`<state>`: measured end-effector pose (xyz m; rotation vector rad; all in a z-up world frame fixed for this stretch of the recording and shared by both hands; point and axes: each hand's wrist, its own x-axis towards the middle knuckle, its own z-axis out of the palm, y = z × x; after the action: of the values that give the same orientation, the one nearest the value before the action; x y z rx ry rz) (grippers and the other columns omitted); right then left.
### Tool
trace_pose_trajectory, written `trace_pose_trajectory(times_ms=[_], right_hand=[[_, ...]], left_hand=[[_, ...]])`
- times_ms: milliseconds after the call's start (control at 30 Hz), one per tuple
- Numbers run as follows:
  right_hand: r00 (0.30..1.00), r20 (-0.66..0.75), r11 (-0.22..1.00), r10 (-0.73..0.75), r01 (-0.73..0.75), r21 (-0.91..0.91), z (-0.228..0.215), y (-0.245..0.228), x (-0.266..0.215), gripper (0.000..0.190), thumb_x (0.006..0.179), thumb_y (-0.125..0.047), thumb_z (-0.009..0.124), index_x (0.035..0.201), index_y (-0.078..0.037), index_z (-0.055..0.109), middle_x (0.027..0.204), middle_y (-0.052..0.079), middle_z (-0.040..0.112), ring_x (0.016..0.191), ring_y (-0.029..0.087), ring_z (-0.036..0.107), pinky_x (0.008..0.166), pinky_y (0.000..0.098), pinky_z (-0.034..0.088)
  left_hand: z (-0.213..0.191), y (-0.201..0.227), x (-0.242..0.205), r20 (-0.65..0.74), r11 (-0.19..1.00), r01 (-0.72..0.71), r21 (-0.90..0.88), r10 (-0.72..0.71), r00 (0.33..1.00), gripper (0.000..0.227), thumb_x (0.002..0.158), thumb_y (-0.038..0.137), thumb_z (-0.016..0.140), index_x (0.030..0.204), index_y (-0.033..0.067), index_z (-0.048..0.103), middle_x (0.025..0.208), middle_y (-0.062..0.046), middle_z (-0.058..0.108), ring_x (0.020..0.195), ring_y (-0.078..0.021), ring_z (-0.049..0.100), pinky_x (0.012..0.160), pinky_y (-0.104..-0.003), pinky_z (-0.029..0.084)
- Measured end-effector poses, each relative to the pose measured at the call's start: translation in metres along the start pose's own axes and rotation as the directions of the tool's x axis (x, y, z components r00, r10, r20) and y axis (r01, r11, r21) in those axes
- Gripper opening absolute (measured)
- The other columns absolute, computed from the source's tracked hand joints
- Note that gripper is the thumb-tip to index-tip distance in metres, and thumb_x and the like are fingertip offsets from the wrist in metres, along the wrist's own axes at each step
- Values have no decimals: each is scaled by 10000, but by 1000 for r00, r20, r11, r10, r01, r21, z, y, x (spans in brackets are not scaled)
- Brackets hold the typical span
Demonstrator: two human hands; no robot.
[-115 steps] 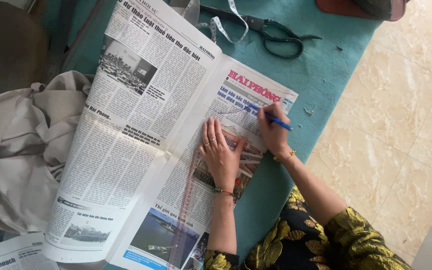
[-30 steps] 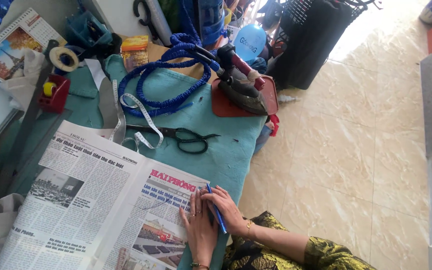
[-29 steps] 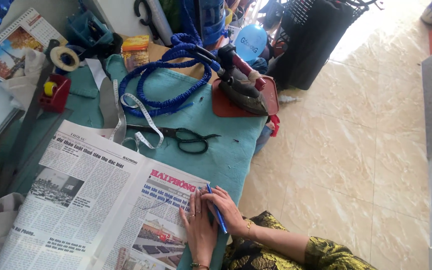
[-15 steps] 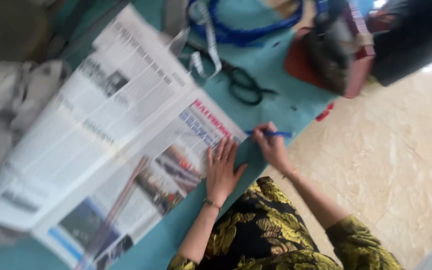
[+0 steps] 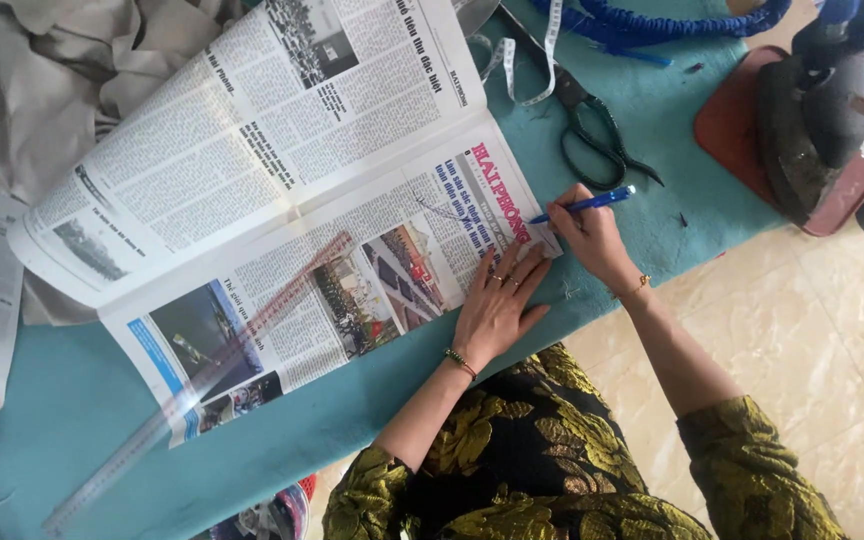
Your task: The person uses a ruler and a blue pen to draw straight lines on a newspaper spread out on a table. They repeatedly reposition the ruler and mark different sections of the paper.
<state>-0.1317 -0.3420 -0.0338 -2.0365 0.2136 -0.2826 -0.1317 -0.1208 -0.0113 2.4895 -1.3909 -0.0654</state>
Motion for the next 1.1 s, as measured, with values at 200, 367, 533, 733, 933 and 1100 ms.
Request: trace_pose_trajectory(times_ms=[200, 367, 533, 733, 933, 1100], right_hand=[[994, 112, 999, 3, 3, -54, -6, -8, 14, 107, 1041, -165, 646, 1040, -63, 616, 716, 126, 641, 615, 249, 570, 610, 357, 457], [986, 162, 995, 35, -20, -95, -19, 3, 9, 90, 1034, -157, 629, 1000, -78, 603, 695, 134, 591, 610, 276, 559, 618, 386, 462], [985, 142, 990, 96, -79, -116, -28, 26, -5, 102, 1038, -180, 624, 972, -105, 600, 680, 116, 556, 607, 261, 539, 623, 393, 466], [983, 161, 990, 93, -75, -116, -28, 24, -15, 106, 1019, -194, 631, 986, -99, 598, 693, 160, 571, 625, 324, 576, 634, 439, 481], [988, 125, 993, 88, -78, -85, -27, 31, -18, 107, 1044, -192, 601, 982, -105, 597, 689, 113, 583, 633, 269, 590, 629, 388, 483], [991, 72, 993, 114, -113, -18, -30, 35, -26, 126, 1053, -158, 569, 950, -108, 622, 679, 112, 571, 661, 253, 566, 675, 395, 487]], left_hand=[[-6, 2, 0, -10, 998, 50, -28, -50, 999, 604, 1057, 581, 370, 1568, 257, 381, 1687, -65, 251, 1579, -352, 181, 1290, -597, 189], [-5, 1, 0, -4, 996, 59, -62, -59, 998, 599, 1040, 584, 415, 1552, 274, 405, 1679, -60, 260, 1575, -354, 193, 1287, -603, 173], [2, -1, 1, -10, 996, 55, -74, -55, 998, 624, 1006, 614, 471, 1533, 280, 448, 1648, -55, 318, 1562, -353, 232, 1284, -592, 157], [1, 1, 1, -26, 998, 56, -32, -57, 998, 642, 1006, 630, 470, 1547, 287, 419, 1652, -62, 301, 1567, -336, 206, 1294, -580, 148], [0, 2, 2, -37, 997, 73, -19, -74, 997, 627, 1013, 635, 442, 1540, 296, 437, 1654, -41, 304, 1573, -314, 202, 1294, -568, 140], [0, 3, 1, -60, 997, 76, -11, -77, 995, 652, 977, 650, 500, 1525, 300, 456, 1631, -39, 355, 1561, -309, 250, 1295, -560, 160]])
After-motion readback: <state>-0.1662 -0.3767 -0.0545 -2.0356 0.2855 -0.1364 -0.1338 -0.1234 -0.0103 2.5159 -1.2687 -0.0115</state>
